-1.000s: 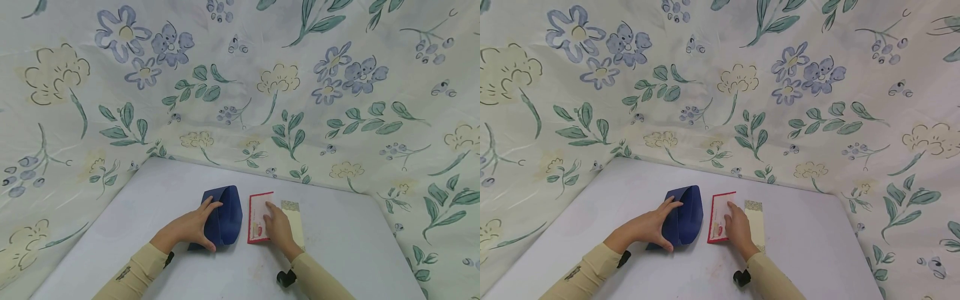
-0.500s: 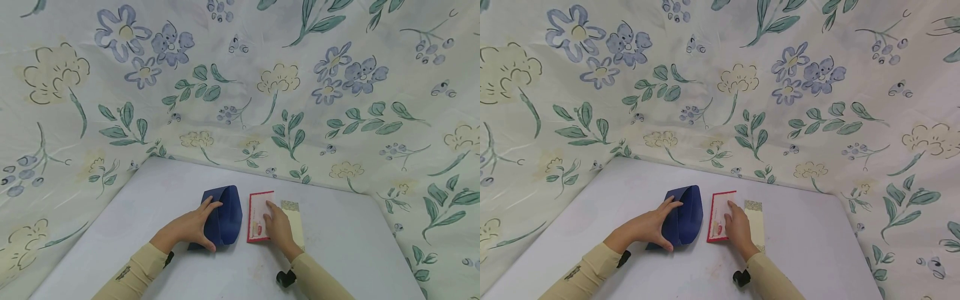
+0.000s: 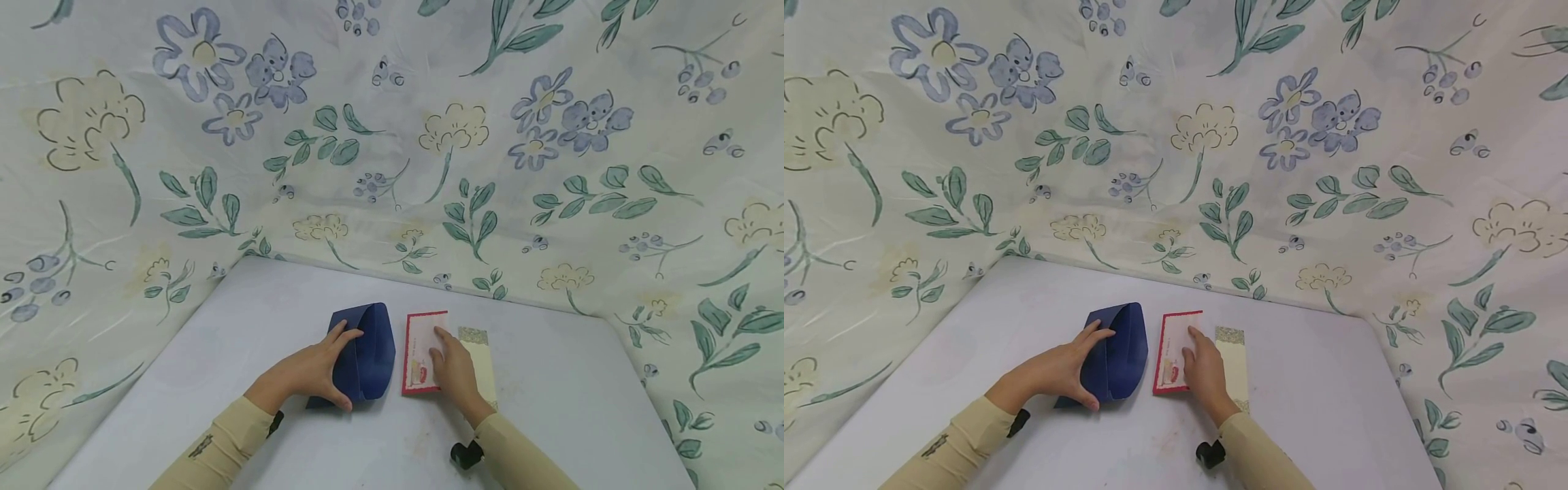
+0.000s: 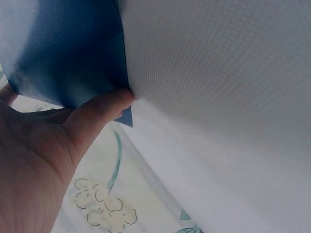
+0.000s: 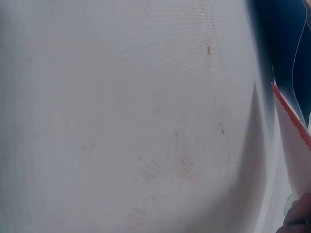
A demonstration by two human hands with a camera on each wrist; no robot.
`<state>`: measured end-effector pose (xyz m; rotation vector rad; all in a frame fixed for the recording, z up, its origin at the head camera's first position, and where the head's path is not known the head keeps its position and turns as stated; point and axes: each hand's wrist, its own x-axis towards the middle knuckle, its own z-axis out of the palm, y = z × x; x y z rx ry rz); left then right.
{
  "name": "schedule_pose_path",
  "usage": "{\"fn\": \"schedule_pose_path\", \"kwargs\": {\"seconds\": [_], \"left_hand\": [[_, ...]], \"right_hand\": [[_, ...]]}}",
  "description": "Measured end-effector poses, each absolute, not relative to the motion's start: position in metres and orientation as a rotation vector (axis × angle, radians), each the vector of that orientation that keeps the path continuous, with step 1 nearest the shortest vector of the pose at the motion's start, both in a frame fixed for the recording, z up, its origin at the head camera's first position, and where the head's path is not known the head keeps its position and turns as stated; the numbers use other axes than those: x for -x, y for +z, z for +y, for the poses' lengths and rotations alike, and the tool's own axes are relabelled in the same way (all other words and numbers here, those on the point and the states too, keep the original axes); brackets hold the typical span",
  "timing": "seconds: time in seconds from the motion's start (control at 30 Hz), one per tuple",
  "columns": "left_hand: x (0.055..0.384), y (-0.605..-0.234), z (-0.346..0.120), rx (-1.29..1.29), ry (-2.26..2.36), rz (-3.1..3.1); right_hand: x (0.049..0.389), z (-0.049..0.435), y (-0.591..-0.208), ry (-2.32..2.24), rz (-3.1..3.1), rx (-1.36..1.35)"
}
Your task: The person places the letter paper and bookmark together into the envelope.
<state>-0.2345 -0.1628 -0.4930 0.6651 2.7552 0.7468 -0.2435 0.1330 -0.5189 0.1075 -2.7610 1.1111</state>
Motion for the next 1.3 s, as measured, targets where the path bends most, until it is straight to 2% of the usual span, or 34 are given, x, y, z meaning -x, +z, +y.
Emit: {"fn": "schedule_pose_path", "kwargs": {"seconds": [0.53, 1.3], "left_hand": [[0.2345, -0.4921, -0.1625, -0.67, 0.747, 2.756], [0.2343, -0.4919, -0.163, -0.681, 0.753, 2.753]], "right_hand": [[0.2441, 0.1317, -0.515, 1.114, -2.773, -0.05], [0.2456, 0.1307, -0.5139, 1.082, -2.724, -0.123]]}}
